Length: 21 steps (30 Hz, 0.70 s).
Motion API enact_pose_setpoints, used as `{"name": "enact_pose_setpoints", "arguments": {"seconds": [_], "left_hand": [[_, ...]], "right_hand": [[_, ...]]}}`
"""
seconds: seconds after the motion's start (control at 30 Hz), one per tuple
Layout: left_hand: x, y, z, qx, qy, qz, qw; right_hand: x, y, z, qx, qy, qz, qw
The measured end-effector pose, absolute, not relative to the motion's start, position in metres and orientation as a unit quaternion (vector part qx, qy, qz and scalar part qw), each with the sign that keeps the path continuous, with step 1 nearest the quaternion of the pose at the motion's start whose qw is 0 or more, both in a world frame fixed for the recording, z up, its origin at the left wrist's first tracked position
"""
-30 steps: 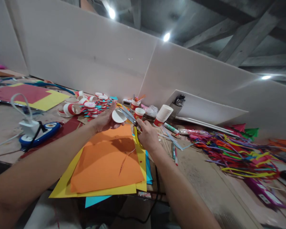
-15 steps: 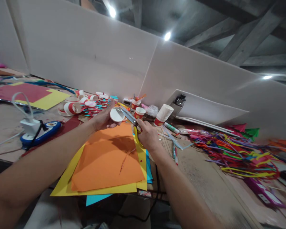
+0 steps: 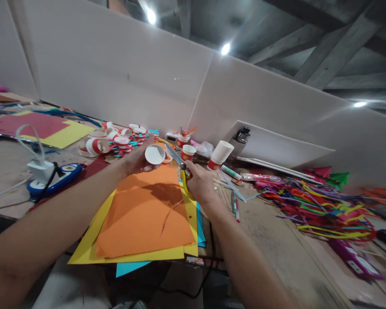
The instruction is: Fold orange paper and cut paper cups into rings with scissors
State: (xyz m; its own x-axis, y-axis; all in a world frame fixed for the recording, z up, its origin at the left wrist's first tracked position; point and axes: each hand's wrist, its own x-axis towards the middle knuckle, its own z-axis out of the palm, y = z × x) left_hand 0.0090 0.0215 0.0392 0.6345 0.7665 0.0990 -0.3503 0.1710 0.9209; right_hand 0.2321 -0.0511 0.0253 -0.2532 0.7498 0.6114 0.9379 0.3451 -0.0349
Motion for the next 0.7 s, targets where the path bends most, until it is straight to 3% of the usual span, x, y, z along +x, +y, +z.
{"name": "enact_pose_setpoints", "arguments": {"seconds": [0.27, 0.7], "left_hand": [[0.018, 0.018, 0.035, 0.522, 0.111, 0.468, 0.705], [0.026, 0.020, 0.028, 0.596, 0.126, 0.528, 0.591]], "right_hand": [[0.224, -0.053, 0.035, -0.528, -0.743, 0.016, 0.412], [0.216, -0.051, 0.024, -0.523, -0.674, 0.172, 0.492]]}}
